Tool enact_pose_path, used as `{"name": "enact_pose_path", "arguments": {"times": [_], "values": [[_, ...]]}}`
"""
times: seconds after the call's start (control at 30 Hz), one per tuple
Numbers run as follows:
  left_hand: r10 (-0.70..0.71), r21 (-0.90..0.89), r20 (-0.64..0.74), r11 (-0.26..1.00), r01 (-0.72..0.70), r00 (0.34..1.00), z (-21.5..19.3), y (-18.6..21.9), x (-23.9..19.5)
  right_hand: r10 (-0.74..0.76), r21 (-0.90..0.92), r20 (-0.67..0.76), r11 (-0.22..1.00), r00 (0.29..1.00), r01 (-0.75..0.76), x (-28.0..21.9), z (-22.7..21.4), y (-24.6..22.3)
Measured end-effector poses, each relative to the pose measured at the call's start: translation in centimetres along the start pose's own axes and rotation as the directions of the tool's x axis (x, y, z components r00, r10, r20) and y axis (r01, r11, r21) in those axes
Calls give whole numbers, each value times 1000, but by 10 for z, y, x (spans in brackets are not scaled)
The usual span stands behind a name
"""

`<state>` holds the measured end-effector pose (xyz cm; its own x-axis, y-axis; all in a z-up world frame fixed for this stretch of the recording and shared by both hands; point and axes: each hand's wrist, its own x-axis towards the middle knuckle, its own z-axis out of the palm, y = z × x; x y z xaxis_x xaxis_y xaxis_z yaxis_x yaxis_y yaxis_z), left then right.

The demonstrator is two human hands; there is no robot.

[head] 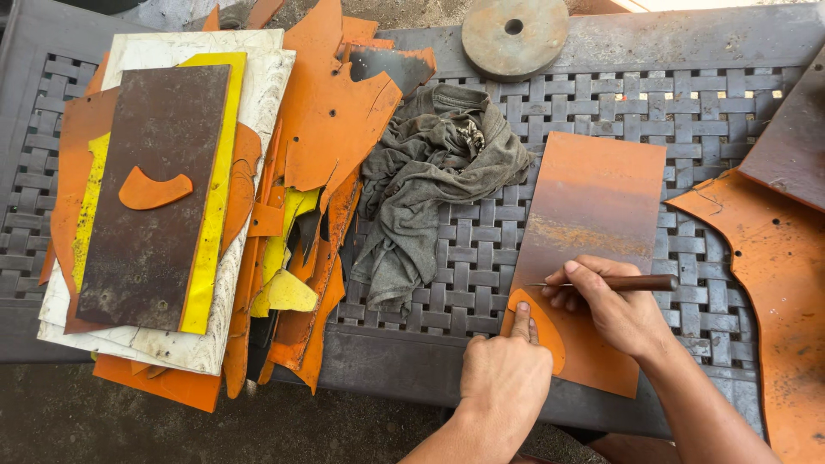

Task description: The person uses a small knife to cut a curved shape from an orange sheet of material, following a template. They repeatedly trace the template's edge and remove the cut piece, working on a woven plastic table outdoors.

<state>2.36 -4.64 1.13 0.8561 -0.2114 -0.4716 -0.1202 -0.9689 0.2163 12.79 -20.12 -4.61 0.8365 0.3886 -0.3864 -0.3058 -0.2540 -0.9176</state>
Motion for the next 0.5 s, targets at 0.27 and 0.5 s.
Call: {"name": "enact_pose_path", "arguments": {"times": [0.27, 0.5], "values": [[11, 37, -89, 999, -7, 996, 0, 1, -1, -7, -115, 47, 993, 999, 12, 2, 2, 2], [41, 38, 31, 998, -42, 999, -13, -2, -1, -37, -131, 77, 990, 996, 46, -1, 2, -6]]}}
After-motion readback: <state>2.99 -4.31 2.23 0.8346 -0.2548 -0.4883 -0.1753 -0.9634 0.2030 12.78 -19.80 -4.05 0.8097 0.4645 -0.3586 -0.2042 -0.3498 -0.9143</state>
